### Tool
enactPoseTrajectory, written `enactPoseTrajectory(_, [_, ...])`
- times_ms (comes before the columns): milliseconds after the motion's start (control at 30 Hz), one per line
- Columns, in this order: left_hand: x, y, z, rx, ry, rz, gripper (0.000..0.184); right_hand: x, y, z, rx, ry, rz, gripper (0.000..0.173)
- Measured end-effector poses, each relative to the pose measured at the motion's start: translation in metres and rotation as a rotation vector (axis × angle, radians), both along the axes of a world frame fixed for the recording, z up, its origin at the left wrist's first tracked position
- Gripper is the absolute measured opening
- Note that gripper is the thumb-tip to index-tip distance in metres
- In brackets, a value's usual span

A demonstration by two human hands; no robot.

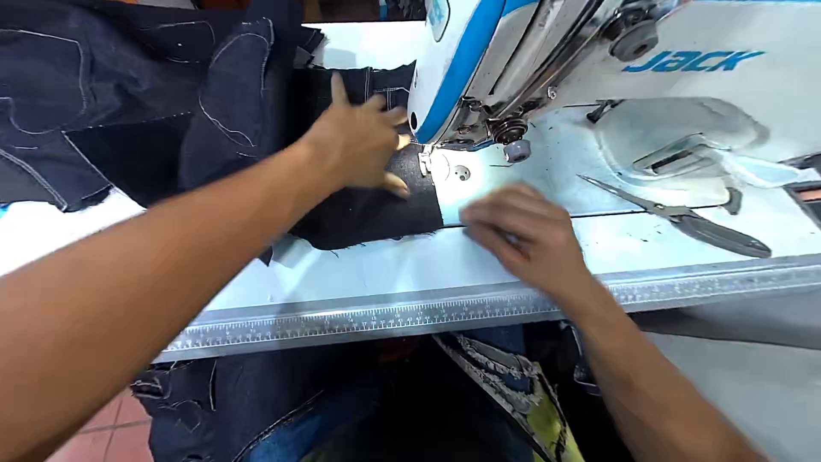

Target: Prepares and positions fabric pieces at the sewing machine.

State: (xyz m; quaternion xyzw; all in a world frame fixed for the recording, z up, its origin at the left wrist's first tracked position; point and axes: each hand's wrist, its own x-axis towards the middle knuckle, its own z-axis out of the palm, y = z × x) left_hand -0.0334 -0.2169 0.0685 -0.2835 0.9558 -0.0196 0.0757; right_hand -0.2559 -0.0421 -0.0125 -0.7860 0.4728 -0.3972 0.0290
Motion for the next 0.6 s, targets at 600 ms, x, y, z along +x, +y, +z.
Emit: enactPoseTrajectory(600, [0.157,0.168,-0.077,-0.554,0.438,0.586,0.029,0.141,0.120,-0.040,0.896,-0.875,0.190,0.030])
